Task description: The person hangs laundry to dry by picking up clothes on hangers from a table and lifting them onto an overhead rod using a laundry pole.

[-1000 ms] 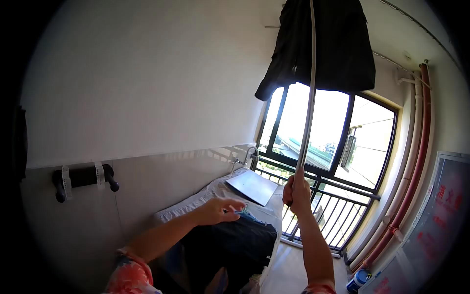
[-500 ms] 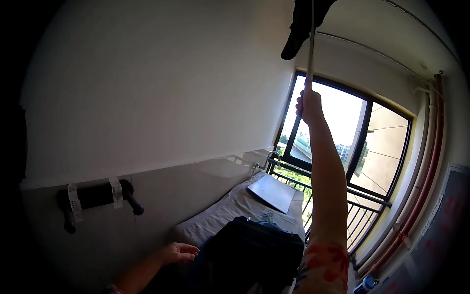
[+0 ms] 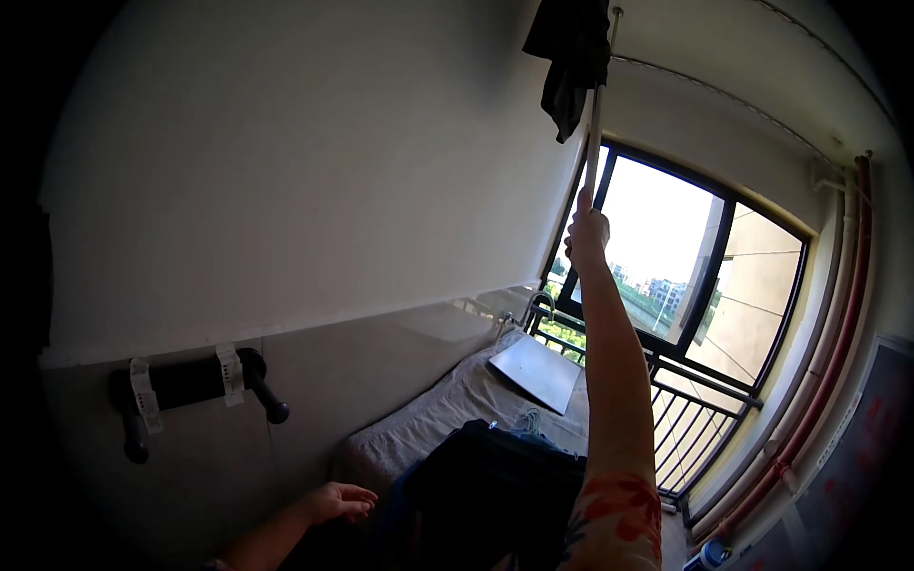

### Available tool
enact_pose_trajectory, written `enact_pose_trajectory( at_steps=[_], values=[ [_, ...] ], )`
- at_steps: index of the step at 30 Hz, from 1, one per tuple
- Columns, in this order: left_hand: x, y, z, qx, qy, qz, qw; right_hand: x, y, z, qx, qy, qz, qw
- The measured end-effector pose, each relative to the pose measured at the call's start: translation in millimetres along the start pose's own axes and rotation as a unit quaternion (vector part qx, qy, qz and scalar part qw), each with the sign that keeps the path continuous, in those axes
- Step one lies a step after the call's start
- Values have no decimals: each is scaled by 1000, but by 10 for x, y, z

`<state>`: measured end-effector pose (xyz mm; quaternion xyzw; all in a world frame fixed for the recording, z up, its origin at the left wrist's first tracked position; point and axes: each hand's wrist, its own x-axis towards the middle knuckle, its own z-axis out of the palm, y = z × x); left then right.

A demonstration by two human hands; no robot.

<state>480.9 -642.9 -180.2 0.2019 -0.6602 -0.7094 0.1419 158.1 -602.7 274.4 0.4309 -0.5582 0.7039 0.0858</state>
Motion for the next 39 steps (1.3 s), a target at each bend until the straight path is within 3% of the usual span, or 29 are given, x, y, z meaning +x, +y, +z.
enact_pose_trajectory(
  at_steps=[2, 6, 13, 16, 18, 20, 21, 23, 24, 25, 27, 30, 35, 39],
  values=[
    [-25, 1, 15, -4, 0, -8, 1000, -68, 42, -65, -39, 13, -17, 999],
    [-14, -74, 42, -2, -5, -21, 1000, -358, 314, -149, -83, 47, 37, 995],
    [19, 122, 448, 11, -44, -62, 997, -1296, 844, -765, -41, -54, 56, 996],
    [141, 285, 745, 27, -70, -54, 996, -1871, 1127, -1155, -6, -84, 131, 988],
    [271, 432, 983, 56, -99, -17, 993, -2275, 1226, -1448, -35, -86, 175, 980],
    [437, 615, 1249, 78, -129, 18, 988, -2646, 1483, -1844, -153, -98, 165, 969],
    [534, 722, 1395, 87, -143, 34, 985, -2843, 1598, -2054, -207, -124, 102, 965],
    [759, 962, 1707, 86, -170, 94, 977, -3309, 1714, -2419, -177, -134, 130, 966],
    [836, 1119, 1885, 68, -175, 129, 974, -3585, 1718, -2602, -92, -120, 223, 963],
    [918, 1282, 2069, 51, -178, 164, 969, -3846, 1801, -2816, -48, -137, 228, 963],
    [1056, 1537, 2417, -22, -194, 258, 946, -4311, 1906, -3180, -86, -139, 252, 954],
    [987, 1875, 2890, -106, -153, 312, 932, -5004, 2207, -3760, -52, -111, 398, 909],
    [1097, 1576, 3421, -115, -159, 226, 954, -5438, 2233, -3968, -47, -147, 419, 895],
    [1272, 1072, 3924, -73, -209, 187, 957, -5508, 2183, -4156, -56, -174, 324, 928]
  ],
)
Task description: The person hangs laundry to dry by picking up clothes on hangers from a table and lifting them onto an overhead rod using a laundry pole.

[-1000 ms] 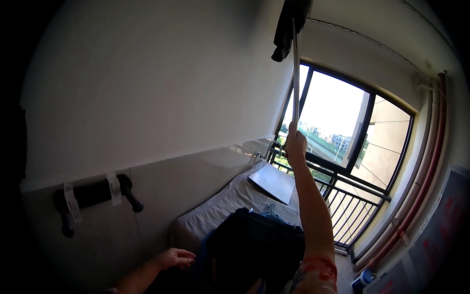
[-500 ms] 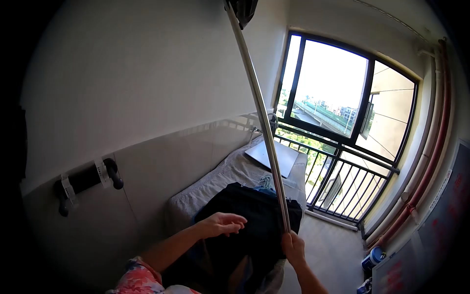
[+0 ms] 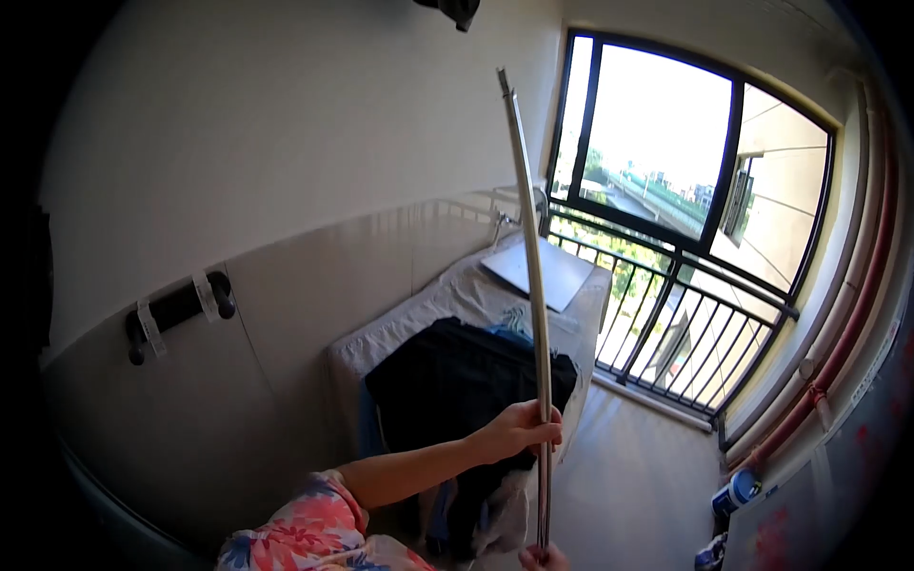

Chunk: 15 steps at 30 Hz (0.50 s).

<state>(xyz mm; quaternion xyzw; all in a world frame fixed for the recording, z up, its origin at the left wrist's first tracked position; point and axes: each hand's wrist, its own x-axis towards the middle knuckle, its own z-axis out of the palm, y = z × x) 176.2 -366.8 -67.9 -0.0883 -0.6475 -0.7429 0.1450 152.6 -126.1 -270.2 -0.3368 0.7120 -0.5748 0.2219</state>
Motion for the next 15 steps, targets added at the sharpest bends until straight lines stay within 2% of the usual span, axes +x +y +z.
enact_pose_trajectory(
  at_steps=[2, 3, 4, 6, 7, 9, 10, 11, 13, 15],
  values=[
    [-1, -343, 215, 41, -10, -29, 999, 108, -226, -29, 33, 65, 53, 996],
    [-7, -438, 314, 51, -25, -66, 996, 170, -447, -18, -29, 107, 77, 991],
    [-21, -503, 365, 57, -44, -103, 992, 235, -566, -7, -42, 142, 69, 987],
    [20, -528, 211, 154, -135, -69, 976, 361, -450, -49, -36, 196, 21, 980],
    [51, -568, 51, 193, -113, -68, 972, 390, -280, -111, -69, 223, -6, 972],
    [106, -595, -484, 233, -52, -39, 970, 439, -370, -226, -44, 232, 69, 969],
    [169, -392, -879, 319, 39, 3, 947, 348, -413, -214, -33, 247, 115, 962],
    [241, -327, -1207, 360, 104, -8, 927, 378, -396, -158, -15, 240, 144, 960],
    [411, -549, -2023, 457, 193, 17, 868, 429, -391, -72, 26, 226, 188, 956],
    [633, -694, -2709, 567, 229, -20, 791, 438, -404, 20, 60, 198, 208, 956]
  ],
)
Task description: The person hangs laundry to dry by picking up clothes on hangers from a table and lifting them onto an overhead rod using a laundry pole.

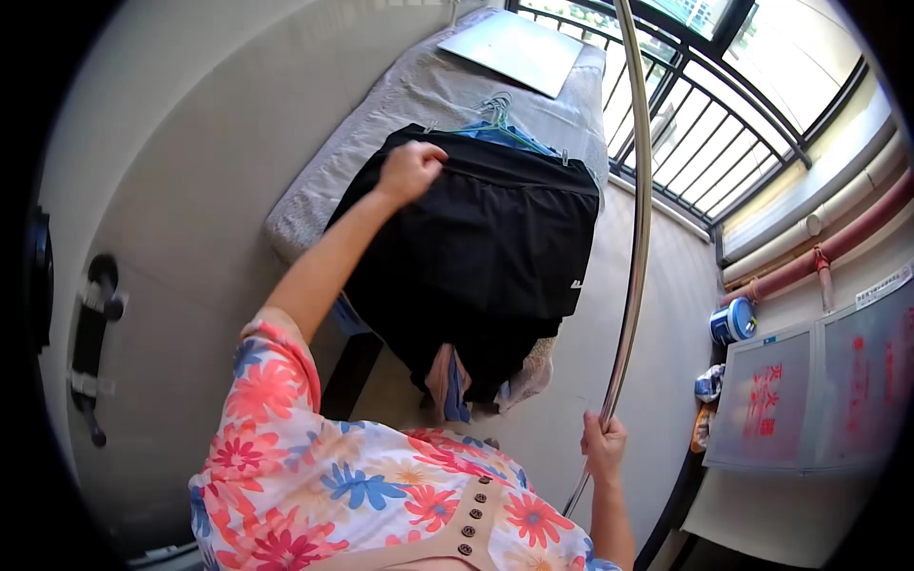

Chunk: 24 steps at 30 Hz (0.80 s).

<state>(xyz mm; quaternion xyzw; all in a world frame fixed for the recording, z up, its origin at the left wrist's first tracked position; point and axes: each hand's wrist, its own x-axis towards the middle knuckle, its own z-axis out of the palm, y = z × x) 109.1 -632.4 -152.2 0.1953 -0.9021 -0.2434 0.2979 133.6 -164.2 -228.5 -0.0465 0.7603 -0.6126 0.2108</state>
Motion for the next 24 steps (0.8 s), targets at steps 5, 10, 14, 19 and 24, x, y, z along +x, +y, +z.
enact_pose_trajectory(
  at_steps=[5, 10, 14, 19, 24],
  values=[
    [794, -837, 262, 191, -36, -44, 980, -174, 70, 197, 29, -34, 57, 997],
    [1206, -932, 512, 213, -141, -71, 964, -452, 41, 303, 0, -10, 152, 988],
    [1332, -963, 531, 221, -192, -51, 955, -636, 44, 334, -20, -9, 207, 978],
    [1352, -994, 472, 169, -104, 2, 980, -799, 114, 306, -3, -22, 261, 965],
    [1234, -578, 58, 139, -15, 48, 989, -917, 204, 147, -11, -87, 233, 969]
  ],
)
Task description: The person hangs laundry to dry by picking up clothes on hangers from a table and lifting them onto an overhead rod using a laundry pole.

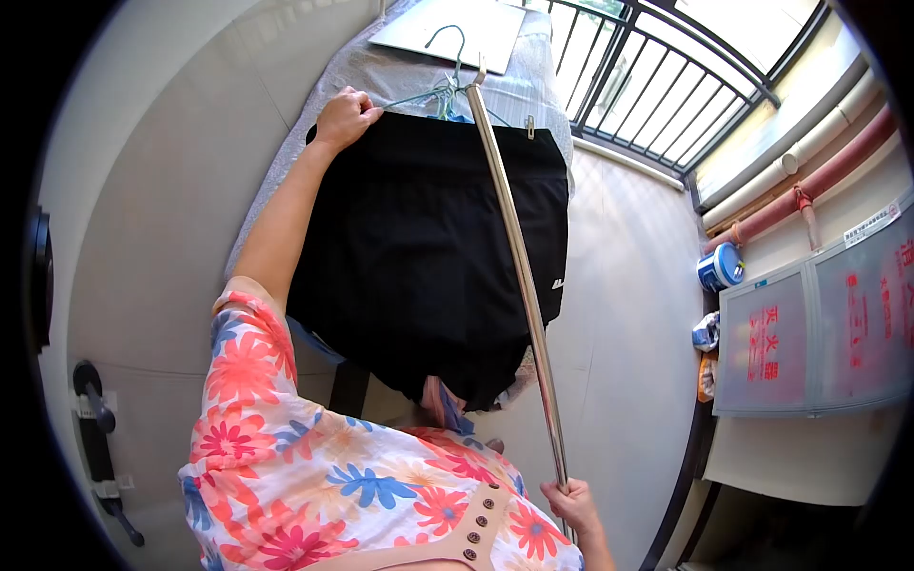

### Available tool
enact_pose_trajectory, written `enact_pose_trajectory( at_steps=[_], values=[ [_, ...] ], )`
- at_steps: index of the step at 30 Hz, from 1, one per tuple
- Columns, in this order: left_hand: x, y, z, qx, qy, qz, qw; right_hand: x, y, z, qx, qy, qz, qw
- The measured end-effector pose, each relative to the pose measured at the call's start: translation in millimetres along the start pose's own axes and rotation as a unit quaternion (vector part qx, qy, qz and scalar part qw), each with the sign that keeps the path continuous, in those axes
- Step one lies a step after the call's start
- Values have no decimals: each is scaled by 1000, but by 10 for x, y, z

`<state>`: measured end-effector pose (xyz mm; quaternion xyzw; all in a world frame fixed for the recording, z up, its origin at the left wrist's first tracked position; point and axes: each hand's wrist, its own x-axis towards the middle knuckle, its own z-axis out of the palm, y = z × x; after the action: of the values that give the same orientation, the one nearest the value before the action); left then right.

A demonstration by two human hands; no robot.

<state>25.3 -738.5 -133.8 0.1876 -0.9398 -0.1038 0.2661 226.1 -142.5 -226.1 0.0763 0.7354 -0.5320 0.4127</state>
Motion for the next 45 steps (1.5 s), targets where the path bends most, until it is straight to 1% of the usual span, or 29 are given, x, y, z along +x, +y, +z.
enact_pose_trajectory(
  at_steps=[3, 6, 9, 15, 18, 21, 28, 30, 33, 39, 42, 45],
  values=[
    [-40, 175, -275, 14, 13, -4, 1000, 12, 89, -108, -1, -26, -6, 1000],
    [-102, 322, -448, 33, 37, -5, 999, 83, 281, -232, 12, -54, -34, 998],
    [-165, 409, -563, 40, 47, -12, 998, 90, 364, -253, 30, -62, -17, 997],
    [-212, 494, -645, 57, 48, -16, 997, 282, 474, -182, 13, -113, -31, 993],
    [-217, 484, -647, 61, 45, -12, 997, 332, 432, -77, 58, -133, -5, 989],
    [-192, 443, -632, 53, 41, -9, 998, 374, 456, -42, 66, -160, -41, 984],
    [-132, 363, -546, 53, 41, 9, 998, 403, 375, 139, 100, -150, 11, 983],
    [-132, 369, -542, 52, 41, -1, 998, 410, 337, 169, 103, -146, 35, 983],
    [-110, 348, -523, 52, 40, -5, 998, 382, 317, 141, 91, -187, -11, 978],
    [-109, 327, -499, 46, 39, -4, 998, 417, 436, 145, 115, -172, 28, 978],
    [-100, 321, -501, 45, 40, 0, 998, 465, 403, 172, 73, -167, 17, 983],
    [-110, 338, -497, 42, 43, 3, 998, 493, 359, 203, 86, -170, 34, 981]
  ],
)
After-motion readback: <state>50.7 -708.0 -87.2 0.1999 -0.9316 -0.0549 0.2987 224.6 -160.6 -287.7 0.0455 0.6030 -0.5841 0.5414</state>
